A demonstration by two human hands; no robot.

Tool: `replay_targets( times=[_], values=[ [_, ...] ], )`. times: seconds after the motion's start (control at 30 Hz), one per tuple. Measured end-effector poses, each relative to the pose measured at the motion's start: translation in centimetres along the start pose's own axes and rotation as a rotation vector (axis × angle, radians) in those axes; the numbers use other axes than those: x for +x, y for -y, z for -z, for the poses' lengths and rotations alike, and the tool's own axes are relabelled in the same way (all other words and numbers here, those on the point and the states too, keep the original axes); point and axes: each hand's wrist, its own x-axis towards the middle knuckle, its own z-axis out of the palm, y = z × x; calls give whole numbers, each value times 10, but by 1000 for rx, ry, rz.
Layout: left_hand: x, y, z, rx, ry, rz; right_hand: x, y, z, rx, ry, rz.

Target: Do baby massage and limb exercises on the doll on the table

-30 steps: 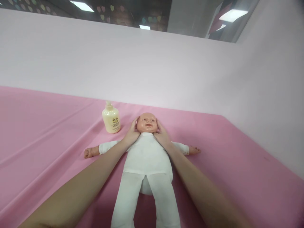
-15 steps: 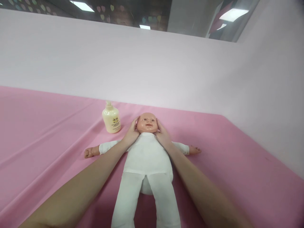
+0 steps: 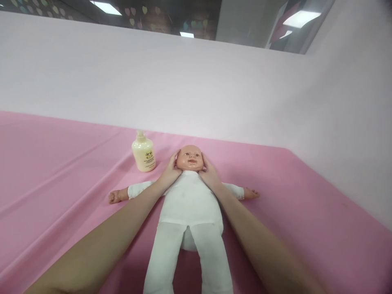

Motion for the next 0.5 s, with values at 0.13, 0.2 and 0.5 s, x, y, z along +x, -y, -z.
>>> replay_targets(
  times=[0.13, 0.2, 0.5],
  values=[
    [0, 4, 3, 17, -5, 3, -1, 2, 0, -9, 0, -33],
    [0, 6, 4, 10, 3, 4, -2, 3, -1, -15, -3, -45],
    [-3, 0, 3, -10, 61, -22, -6, 5, -1, 61, 25, -53]
  ],
)
